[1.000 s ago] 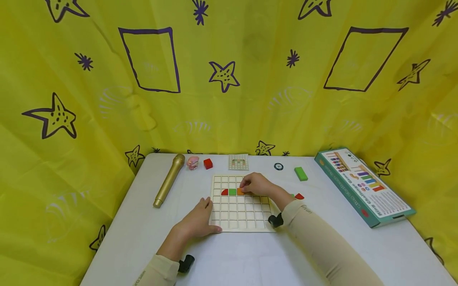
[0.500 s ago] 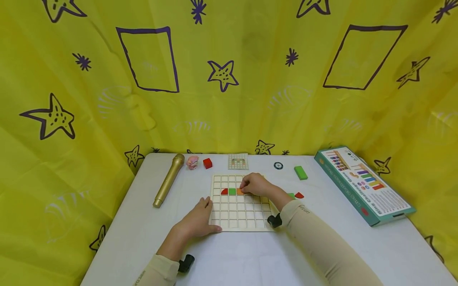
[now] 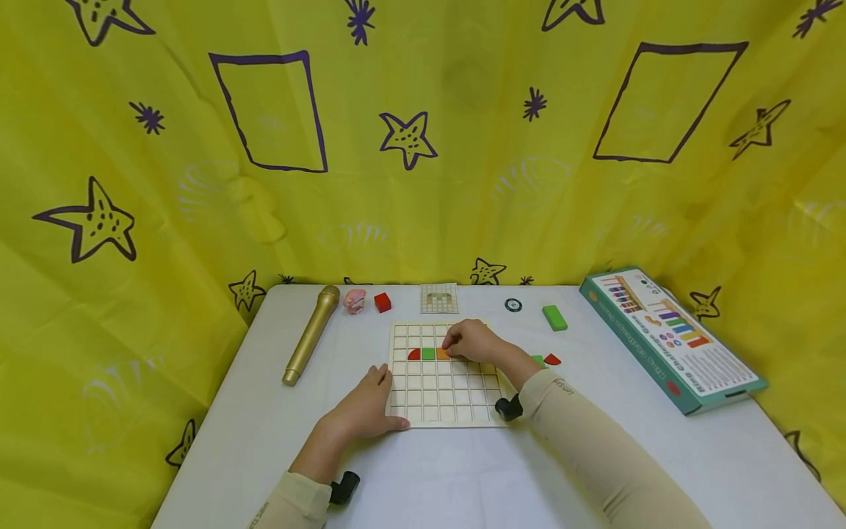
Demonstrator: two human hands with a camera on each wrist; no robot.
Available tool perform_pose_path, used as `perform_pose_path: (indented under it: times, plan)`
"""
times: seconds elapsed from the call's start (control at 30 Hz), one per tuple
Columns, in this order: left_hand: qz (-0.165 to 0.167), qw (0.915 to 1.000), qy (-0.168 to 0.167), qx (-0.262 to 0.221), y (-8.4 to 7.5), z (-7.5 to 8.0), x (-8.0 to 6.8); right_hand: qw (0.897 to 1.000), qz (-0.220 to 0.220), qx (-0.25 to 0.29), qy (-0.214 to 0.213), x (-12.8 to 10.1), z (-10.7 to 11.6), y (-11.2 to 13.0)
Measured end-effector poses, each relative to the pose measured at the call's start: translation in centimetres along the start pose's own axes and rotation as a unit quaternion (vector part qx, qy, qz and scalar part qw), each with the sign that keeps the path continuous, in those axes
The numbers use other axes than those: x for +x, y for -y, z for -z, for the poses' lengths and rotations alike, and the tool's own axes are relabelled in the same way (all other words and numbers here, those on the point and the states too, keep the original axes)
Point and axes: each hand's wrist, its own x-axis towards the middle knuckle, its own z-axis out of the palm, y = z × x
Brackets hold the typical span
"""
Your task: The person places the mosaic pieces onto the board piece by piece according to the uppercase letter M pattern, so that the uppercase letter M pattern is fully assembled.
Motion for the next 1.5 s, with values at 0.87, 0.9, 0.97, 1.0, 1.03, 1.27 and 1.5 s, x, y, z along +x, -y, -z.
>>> perform_pose_path:
  times: [0.87, 0.9, 0.97, 1.0, 1.03, 1.27, 1.5]
  plan:
    - [-0.003, 0.9998, -0.004, 0.017, 0.2, -0.1, 0.3, 0.999, -0.028, 0.022, -0.036, -2.9, 3.5, -3.7]
    - [-0.001, 0.9998, -0.003, 0.018, 0.2, -0.2, 0.3, 0.999, -0.030, 0.022, -0.037, -3.1, 3.7, -3.9]
    - [0.001, 0.9999, -0.001, 0.017, 0.2, -0.2, 0.2, 0.999, -0.031, 0.015, -0.040, -3.5, 4.1, -4.3]
    - [0.001, 0.9999, -0.001, 0.016, 0.2, -0.2, 0.2, 0.999, -0.032, 0.011, -0.042, -3.7, 4.3, -4.5]
    - [0.001, 0.9999, -0.001, 0.016, 0.2, -0.1, 0.2, 0.999, -0.032, 0.007, -0.044, -3.9, 4.5, -4.7]
    - [-0.002, 1.0000, -0.001, 0.007, 0.1, 0.0, 0.0, 0.997, -0.056, 0.013, -0.044, -5.1, 5.5, -5.7]
    - [-0.007, 1.0000, -0.002, 0.005, -0.1, 0.1, -0.1, 0.998, -0.049, 0.014, -0.045, -6.1, 6.3, -6.7]
